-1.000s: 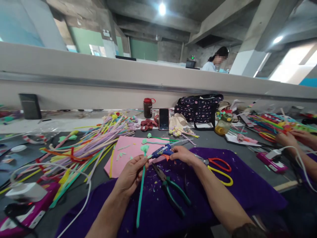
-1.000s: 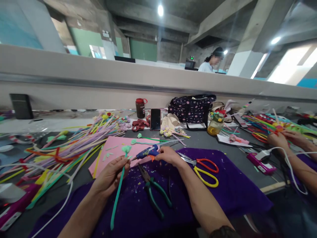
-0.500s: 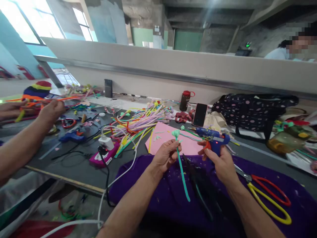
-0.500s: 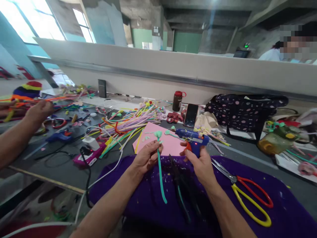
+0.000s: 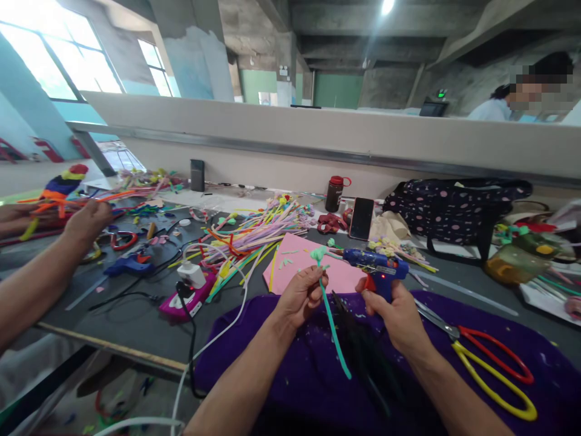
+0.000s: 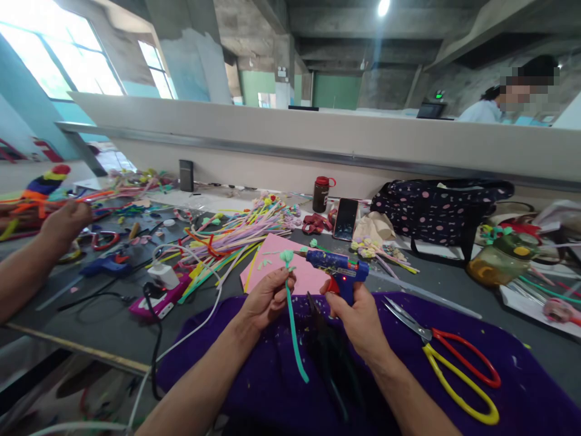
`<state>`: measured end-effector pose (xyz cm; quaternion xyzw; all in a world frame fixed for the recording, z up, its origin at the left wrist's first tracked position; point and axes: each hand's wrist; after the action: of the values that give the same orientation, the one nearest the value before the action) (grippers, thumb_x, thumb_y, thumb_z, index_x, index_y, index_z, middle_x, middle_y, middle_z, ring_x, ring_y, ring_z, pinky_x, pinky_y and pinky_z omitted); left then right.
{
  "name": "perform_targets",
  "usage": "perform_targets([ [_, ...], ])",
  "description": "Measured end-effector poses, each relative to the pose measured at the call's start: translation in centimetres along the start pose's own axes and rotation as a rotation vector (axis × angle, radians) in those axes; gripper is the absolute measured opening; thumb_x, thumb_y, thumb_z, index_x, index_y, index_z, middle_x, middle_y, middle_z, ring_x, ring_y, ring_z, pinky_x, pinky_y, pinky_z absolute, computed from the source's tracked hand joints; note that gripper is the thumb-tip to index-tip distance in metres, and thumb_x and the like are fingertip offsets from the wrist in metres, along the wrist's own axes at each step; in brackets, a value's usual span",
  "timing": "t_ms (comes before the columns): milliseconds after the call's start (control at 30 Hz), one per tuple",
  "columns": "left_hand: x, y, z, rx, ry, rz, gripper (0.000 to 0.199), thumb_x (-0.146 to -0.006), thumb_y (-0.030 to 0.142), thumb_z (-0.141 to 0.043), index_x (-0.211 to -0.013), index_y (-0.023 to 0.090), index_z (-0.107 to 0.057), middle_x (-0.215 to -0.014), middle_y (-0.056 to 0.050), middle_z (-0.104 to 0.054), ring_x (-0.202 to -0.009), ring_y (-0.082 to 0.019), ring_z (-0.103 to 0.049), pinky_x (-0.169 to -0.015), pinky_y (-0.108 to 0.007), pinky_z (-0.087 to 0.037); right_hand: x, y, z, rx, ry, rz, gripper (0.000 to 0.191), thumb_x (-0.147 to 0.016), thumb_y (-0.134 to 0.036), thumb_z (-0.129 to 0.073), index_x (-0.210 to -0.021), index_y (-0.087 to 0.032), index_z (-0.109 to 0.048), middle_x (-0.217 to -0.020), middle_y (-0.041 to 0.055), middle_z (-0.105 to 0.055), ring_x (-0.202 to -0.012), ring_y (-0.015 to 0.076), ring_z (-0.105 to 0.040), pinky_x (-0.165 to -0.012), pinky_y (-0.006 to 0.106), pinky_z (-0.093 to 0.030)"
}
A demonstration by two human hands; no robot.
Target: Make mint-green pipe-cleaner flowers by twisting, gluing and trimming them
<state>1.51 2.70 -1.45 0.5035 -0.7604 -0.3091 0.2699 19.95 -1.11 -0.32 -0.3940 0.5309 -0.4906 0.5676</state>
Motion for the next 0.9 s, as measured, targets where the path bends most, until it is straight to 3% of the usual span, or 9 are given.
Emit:
perform_targets([
  [200, 0.1, 0.1, 0.0, 0.035, -0.089, -0.016, 0.022, -0.073, 0.031, -0.061, -0.066, 0.01, -0.054, -0.042, 0.008, -0.04, -0.028, 0.001, -0.023, -0.026, -0.01, -0.02, -0.1, 0.1, 0.3, -0.116, -0.136, 0.028, 0.022, -0.084, -0.033, -0.048, -0.091, -0.015, -0.058, -0.058, -0.0021, -0.054, -0.06, 0.0119, -0.05, -0.064, 0.024, -0.039],
  [333, 0.4, 0.1, 0.1, 0.053, -0.192, -0.038, 0.024, -0.077, 0.032, -0.057, -0.066, 0.01, -0.053, -0.039, 0.008, -0.037, -0.027, 0.001, -0.022, -0.027, -0.01, -0.021, 0.2, -0.5, 0.5, -0.141, -0.232, 0.029, 0.029, -0.084, -0.034, -0.048, -0.103, -0.014, -0.057, -0.072, 0.003, -0.06, -0.064, 0.0148, -0.054, -0.062, 0.026, -0.042],
  [567, 0.6, 0.2, 0.2, 0.068, -0.25, -0.102, 0.023, -0.078, 0.03, -0.056, -0.066, 0.011, -0.052, -0.039, 0.008, -0.037, -0.028, 0.0, -0.024, -0.028, -0.01, -0.023, 1.0, -0.8, 0.6, 0.232, -0.108, 0.22, 0.025, -0.082, -0.037, -0.048, -0.086, -0.016, -0.063, -0.071, 0.0026, -0.059, -0.06, 0.0141, -0.052, -0.061, 0.026, -0.041],
  [733, 0.6, 0.2, 0.2, 0.091, -0.194, -0.093, 0.022, -0.073, 0.029, -0.062, -0.067, 0.01, -0.052, -0.048, 0.006, -0.044, -0.029, 0.002, -0.023, -0.027, -0.009, -0.021, 1.4, -0.8, 0.4, 0.274, -0.146, 0.248, 0.026, -0.084, -0.038, -0.045, -0.088, -0.016, -0.06, -0.06, -0.0004, -0.053, -0.054, 0.0132, -0.048, -0.054, 0.024, -0.039],
  [900, 0.6, 0.2, 0.2, 0.072, -0.228, -0.095, 0.021, -0.074, 0.027, -0.061, -0.065, 0.01, -0.051, -0.05, 0.006, -0.044, -0.029, 0.003, -0.021, -0.027, -0.008, -0.021, 1.5, -0.6, 0.3, 0.282, -0.121, 0.254, 0.027, -0.084, -0.038, -0.046, -0.085, -0.016, -0.062, -0.075, 0.0039, -0.061, -0.064, 0.0152, -0.053, -0.061, 0.025, -0.041],
])
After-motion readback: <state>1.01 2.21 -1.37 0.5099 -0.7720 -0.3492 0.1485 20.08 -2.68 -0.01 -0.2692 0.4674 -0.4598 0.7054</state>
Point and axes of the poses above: each hand's wrist, its own x-axis away from the middle knuckle, its own z-axis out of the back of the hand, y = z × x
